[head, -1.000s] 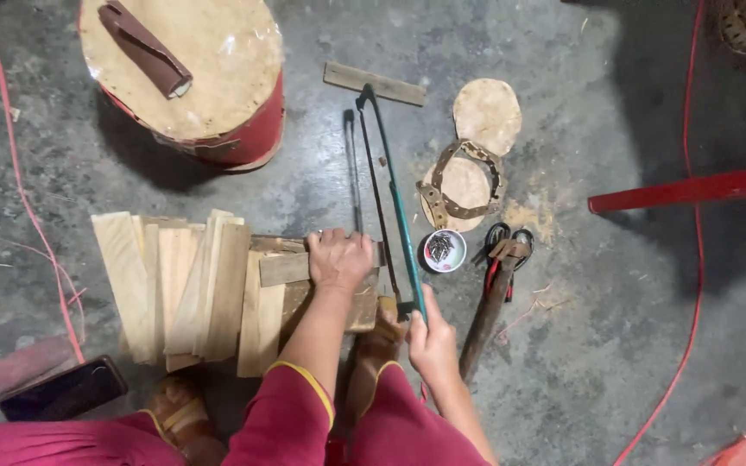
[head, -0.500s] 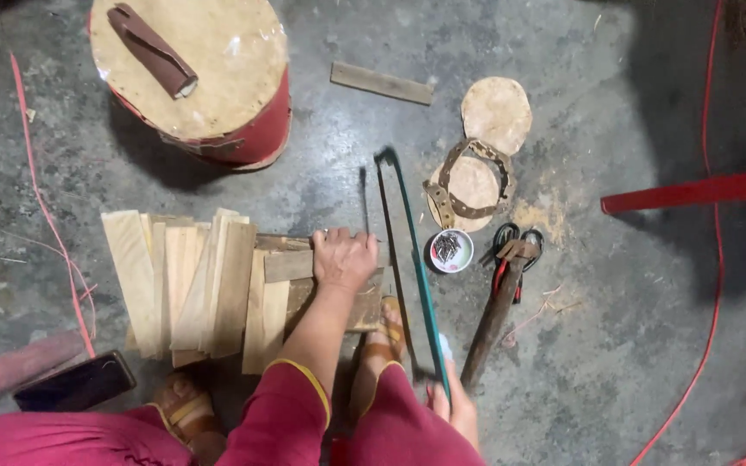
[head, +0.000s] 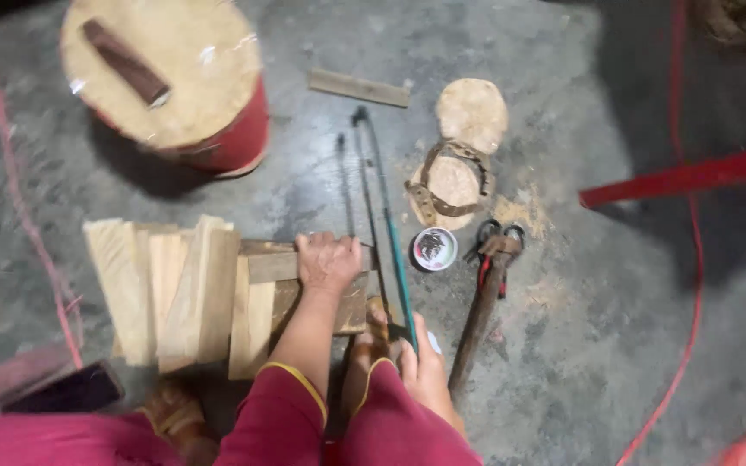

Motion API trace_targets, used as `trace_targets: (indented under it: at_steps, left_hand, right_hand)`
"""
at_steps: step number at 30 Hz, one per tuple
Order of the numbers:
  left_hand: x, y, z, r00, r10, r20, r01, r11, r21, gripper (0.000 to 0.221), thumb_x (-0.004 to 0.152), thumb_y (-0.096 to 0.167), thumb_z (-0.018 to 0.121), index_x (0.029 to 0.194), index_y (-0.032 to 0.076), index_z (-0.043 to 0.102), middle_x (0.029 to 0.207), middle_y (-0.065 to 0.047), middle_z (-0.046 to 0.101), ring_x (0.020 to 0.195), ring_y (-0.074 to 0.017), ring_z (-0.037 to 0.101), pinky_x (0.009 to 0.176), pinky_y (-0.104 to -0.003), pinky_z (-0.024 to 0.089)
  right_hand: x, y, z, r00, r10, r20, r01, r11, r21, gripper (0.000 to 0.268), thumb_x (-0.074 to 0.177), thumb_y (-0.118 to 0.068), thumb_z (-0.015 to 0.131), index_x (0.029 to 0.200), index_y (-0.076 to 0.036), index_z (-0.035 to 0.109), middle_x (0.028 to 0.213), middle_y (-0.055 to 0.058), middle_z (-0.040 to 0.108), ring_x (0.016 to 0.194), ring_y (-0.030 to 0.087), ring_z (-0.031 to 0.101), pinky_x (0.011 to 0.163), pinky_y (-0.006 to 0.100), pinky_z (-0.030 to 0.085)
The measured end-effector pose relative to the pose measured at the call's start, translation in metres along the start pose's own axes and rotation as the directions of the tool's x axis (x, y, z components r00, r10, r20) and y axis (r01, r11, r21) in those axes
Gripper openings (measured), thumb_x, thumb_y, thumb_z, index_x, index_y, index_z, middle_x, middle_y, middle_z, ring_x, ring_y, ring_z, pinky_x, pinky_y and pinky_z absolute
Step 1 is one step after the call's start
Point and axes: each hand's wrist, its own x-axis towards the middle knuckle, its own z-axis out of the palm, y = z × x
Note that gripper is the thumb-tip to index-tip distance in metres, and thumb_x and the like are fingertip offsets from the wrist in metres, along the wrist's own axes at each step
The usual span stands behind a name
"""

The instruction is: The person is using a hacksaw to cut a small wooden plank while sitting on the floor.

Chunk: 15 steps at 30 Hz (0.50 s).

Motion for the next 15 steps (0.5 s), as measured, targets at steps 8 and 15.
trace_targets:
  at_steps: [8,15]
  left_hand:
    - [-0.005,0.009,-0.023,0.973,-0.051,0.224,0.065,0.997,-0.052,0.052,0.103,0.038,0.031,0.105,0.018,0.078,0.106,-0.013,0.071,0.098,-0.0284,0.063,0.099,-0.049,0.03]
    - [0.002,0.021,-0.063,0.903,-0.143,0.404,0.132,0.99,0.054,0.063,0.106,0.046,0.02,0.105,0.022,0.078,0.116,-0.007,0.069,0.113,-0.0262,0.06,0.103,-0.052,0.026]
  right_hand:
    - [0.023,0.049,0.005,0.987,-0.124,-0.098,0.126,0.992,0.007,0.058,0.099,-0.021,0.05,0.156,-0.013,0.045,0.062,0.002,0.06,0.055,0.013,0.054,0.061,0.031,0.048]
    - [0.024,0.071,0.034,0.979,-0.197,-0.054,0.184,0.965,-0.186,0.057,0.096,-0.022,0.059,0.152,-0.017,0.049,0.117,0.009,0.079,0.077,0.026,0.078,0.072,0.036,0.055]
